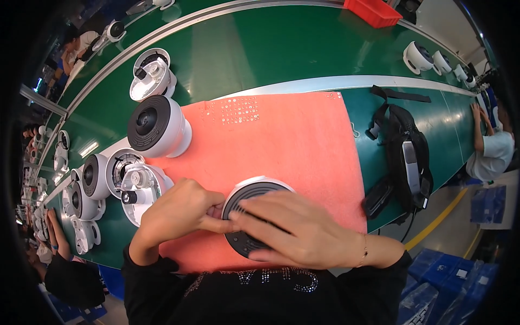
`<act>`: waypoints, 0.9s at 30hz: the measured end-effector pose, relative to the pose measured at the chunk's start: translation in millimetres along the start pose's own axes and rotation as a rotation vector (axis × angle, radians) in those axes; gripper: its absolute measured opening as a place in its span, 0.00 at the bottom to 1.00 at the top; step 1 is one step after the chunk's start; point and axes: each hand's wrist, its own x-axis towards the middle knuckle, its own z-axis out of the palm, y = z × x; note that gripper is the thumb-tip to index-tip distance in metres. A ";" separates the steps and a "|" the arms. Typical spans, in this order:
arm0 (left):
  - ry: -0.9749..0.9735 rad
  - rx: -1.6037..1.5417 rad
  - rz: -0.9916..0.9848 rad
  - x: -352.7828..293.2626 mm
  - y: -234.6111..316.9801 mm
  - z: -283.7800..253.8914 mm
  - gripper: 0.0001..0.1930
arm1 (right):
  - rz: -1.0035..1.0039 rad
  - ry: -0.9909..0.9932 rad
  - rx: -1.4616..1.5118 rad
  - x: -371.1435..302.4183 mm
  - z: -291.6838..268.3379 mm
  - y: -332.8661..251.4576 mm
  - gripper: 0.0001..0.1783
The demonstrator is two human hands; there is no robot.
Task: Assemble the internal components and outer housing of dome security cameras on a production line.
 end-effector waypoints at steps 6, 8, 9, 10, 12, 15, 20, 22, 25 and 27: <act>-0.008 0.021 -0.012 1.1 -2.9 0.9 0.24 | -0.059 -0.152 -0.029 -8.1 -0.6 1.6 0.26; -0.016 0.083 -0.060 0.0 5.1 -4.2 0.24 | 0.032 -0.017 -0.099 -9.1 -0.5 0.7 0.27; -0.025 0.139 -0.121 0.6 6.0 -5.6 0.23 | 0.082 0.040 -0.128 -12.2 -1.7 13.2 0.30; -0.025 0.138 -0.118 1.4 4.2 -4.7 0.23 | 0.269 0.088 -0.043 -16.3 0.8 20.6 0.32; -0.150 -0.115 -0.209 6.2 -3.3 0.3 0.27 | 0.649 -0.044 0.186 -34.6 7.6 35.6 0.32; 0.099 -0.772 -0.140 -4.2 -9.6 53.9 0.28 | 0.799 -0.061 0.707 -25.1 8.8 27.3 0.29; 0.373 -0.784 0.054 -13.1 10.6 57.5 0.41 | 0.594 0.044 0.518 -14.4 3.6 17.7 0.38; 0.506 -0.538 0.208 -8.1 14.9 44.5 0.44 | 0.566 0.099 0.479 -5.6 1.8 17.7 0.42; 0.542 -0.435 0.198 -10.2 19.4 32.5 0.43 | 0.454 0.157 0.422 5.5 -5.3 23.3 0.42; 0.556 -0.429 0.181 -8.9 19.6 28.4 0.43 | 0.361 0.162 0.333 11.0 -8.4 30.9 0.42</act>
